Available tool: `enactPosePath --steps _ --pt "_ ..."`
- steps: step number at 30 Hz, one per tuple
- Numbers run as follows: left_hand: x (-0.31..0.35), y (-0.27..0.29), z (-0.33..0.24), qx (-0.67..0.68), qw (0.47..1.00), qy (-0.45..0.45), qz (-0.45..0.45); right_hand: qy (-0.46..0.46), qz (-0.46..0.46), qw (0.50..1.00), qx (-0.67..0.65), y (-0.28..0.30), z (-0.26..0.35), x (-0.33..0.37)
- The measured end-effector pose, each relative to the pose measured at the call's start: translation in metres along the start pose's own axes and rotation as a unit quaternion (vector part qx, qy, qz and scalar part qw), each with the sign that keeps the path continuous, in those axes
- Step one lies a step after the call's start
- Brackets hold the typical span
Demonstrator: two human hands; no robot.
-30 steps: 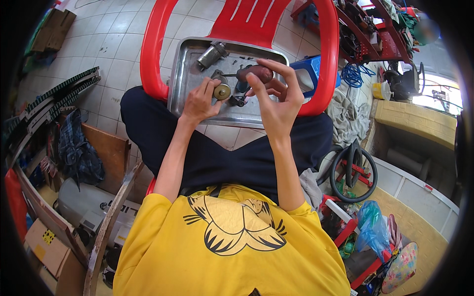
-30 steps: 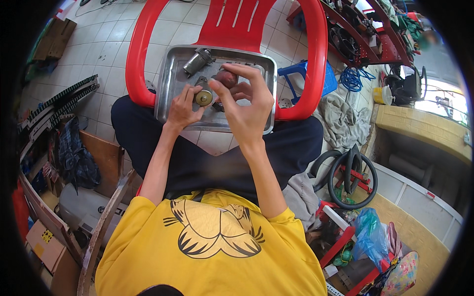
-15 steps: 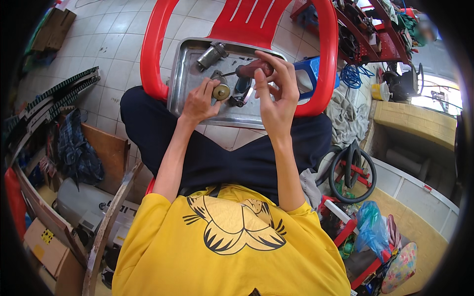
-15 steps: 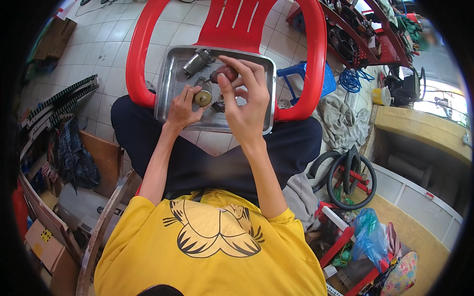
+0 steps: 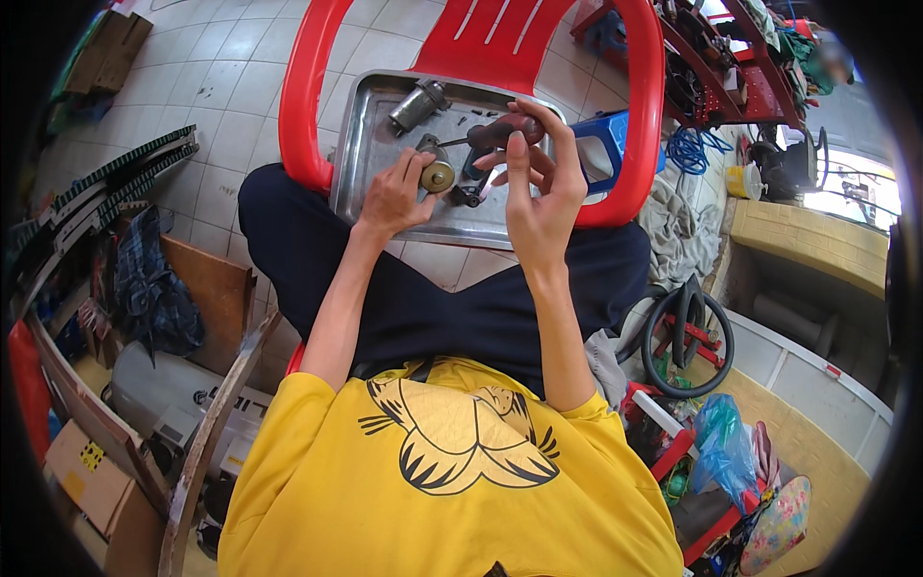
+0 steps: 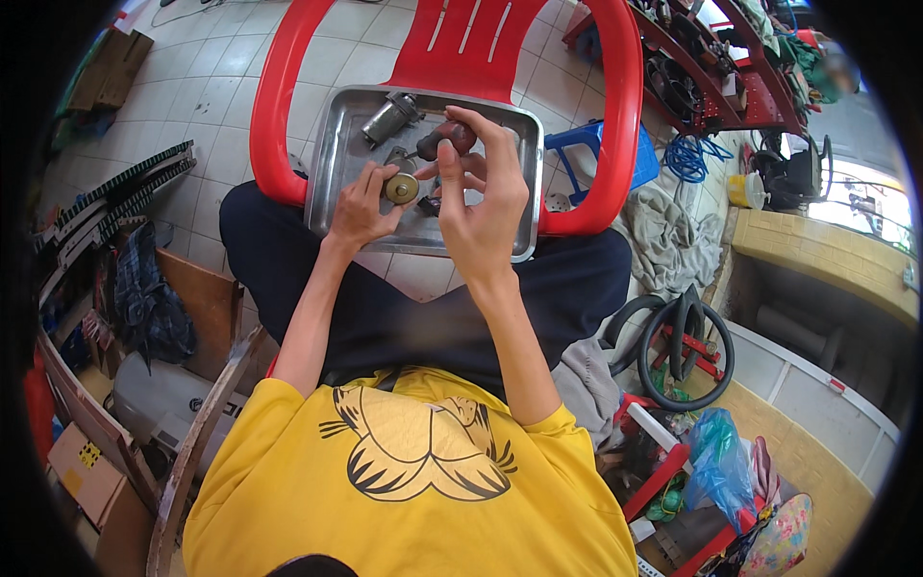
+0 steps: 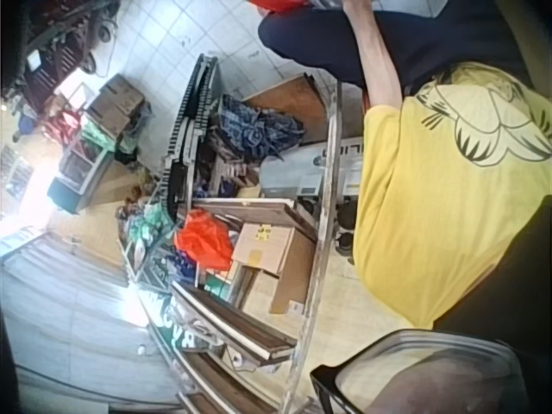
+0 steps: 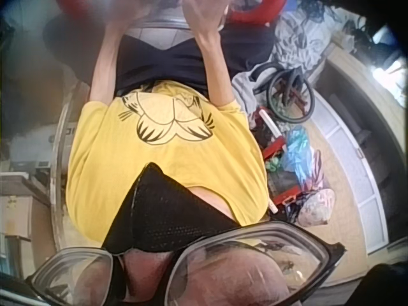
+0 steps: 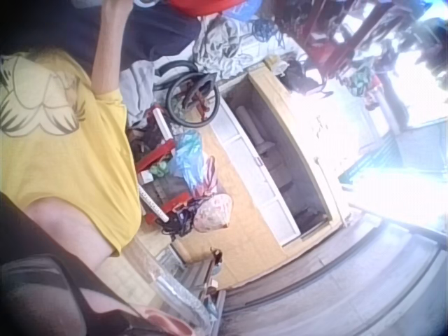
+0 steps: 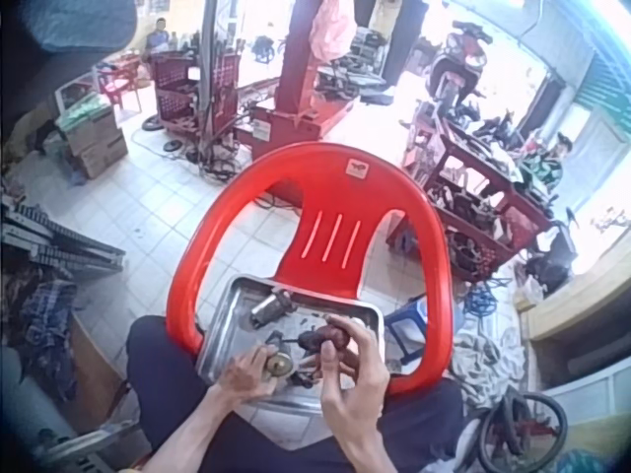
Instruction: The person disassembles a motorcycle mirror and other mechanical components using a screwdriver, removing small screws and separating the mirror housing from the bracket on a metal tray.
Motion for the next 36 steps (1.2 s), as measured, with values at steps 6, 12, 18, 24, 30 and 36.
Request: enactPosePath --steps 6,12,18,24,30,36 --pt "0.001 0.001 0.001 0.004 1.0 -0.006 -0.002 0.07 0.03 0.994 0.076 0.002 -0.004 0.0" --pt "0.001 0.001 0.001 0.004 1.0 -0.002 0.003 0.093 0.044 0.988 0.119 0.01 -0.008 -0.013" --pt "0.0 0.001 -0.002 0.01 1.0 -0.017 0.004 0.076 -0.021 0.989 -0.122 0.011 -0.012 -0.012" --pt "0.001 0.001 0.002 0.002 1.0 -0.016 0.01 0.097 0.099 0.986 0.093 0.0 -0.024 -0.031" --pt "0.0 -0.001 0.003 0.004 1.0 -0.019 0.0 0.061 0.215 0.952 0.21 -0.031 -0.086 -0.046" --pt "0.0 -0.003 0.006 0.008 1.0 -0.027 -0.013 -0.008 0.286 0.898 0.335 -0.056 -0.151 -0.029"
Point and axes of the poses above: each hand's wrist, its own x-axis away from the middle knuckle, its own y-axis out of the back of the hand, z = x × y, the point moved 5 cm from there along -x, towards the middle knuckle, and after that the axes turned 9 degrees about y, right-handed, at the moved point
